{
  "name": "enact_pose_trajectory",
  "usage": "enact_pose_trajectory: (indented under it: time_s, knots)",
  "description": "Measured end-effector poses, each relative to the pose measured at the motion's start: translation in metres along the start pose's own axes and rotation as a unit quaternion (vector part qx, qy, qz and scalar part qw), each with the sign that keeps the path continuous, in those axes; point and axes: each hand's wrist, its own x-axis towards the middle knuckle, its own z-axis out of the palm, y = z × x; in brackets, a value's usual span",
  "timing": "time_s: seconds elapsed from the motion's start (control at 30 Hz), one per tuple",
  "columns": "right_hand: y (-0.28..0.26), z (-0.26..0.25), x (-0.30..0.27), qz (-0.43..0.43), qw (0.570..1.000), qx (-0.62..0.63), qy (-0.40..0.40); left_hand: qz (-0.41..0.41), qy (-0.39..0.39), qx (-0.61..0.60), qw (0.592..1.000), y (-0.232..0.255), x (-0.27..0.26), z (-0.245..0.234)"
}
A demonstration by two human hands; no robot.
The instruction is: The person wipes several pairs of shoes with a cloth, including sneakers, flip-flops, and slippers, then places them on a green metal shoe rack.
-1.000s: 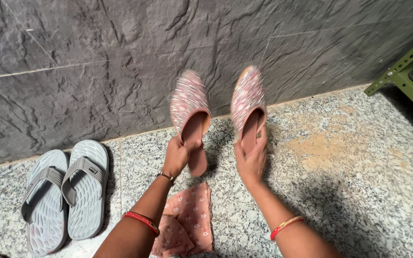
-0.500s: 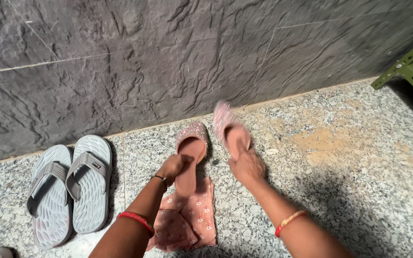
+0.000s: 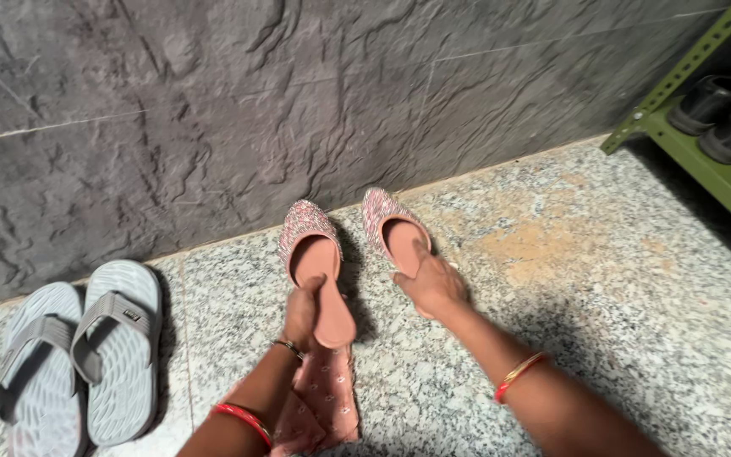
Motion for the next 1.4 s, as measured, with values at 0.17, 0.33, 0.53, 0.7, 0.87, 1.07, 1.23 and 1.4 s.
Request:
enact_pose_trajectory:
  time_s: [0.17,0.33,0.53,0.7,0.87,1.07,1.23,1.4]
  knots:
    - [0.03,-0.055,0.002,-0.036,0.999,-0.006,0.005,0.093,-0.046,0.011,0.995,-0.032,-0.017,0.059]
    - [0.087,-0.105,-0.021,-0.145,0.989,0.007,0.021,0.091,-0.102,0.006,0.991,-0.041,-0.03,0.122]
    - [0.174,-0.156,-0.073,0.01,0.989,0.149,0.011,0.003,-0.182,0.131,0.975,-0.048,-0.059,0.181]
    - [0.264,-0.164,-0.117,0.129,0.879,0.451,0.081,-0.023,-0.272,0.311,0.91,-0.08,-0.066,0.213]
    - [0.338,-0.158,-0.129,0.23,0.777,0.554,0.191,0.002,-0.299,0.415,0.86,-0.138,-0.056,0.251]
    - [0.378,-0.14,-0.126,0.288,0.744,0.568,0.203,0.085,-0.324,0.502,0.797,-0.203,-0.051,0.3]
    - [0.393,-0.134,-0.13,0.202,0.74,0.614,0.185,0.228,-0.205,0.58,0.755,-0.214,-0.072,0.319]
    - [0.394,-0.137,-0.137,0.073,0.752,0.627,0.188,0.366,-0.224,0.436,0.791,-0.192,-0.097,0.346]
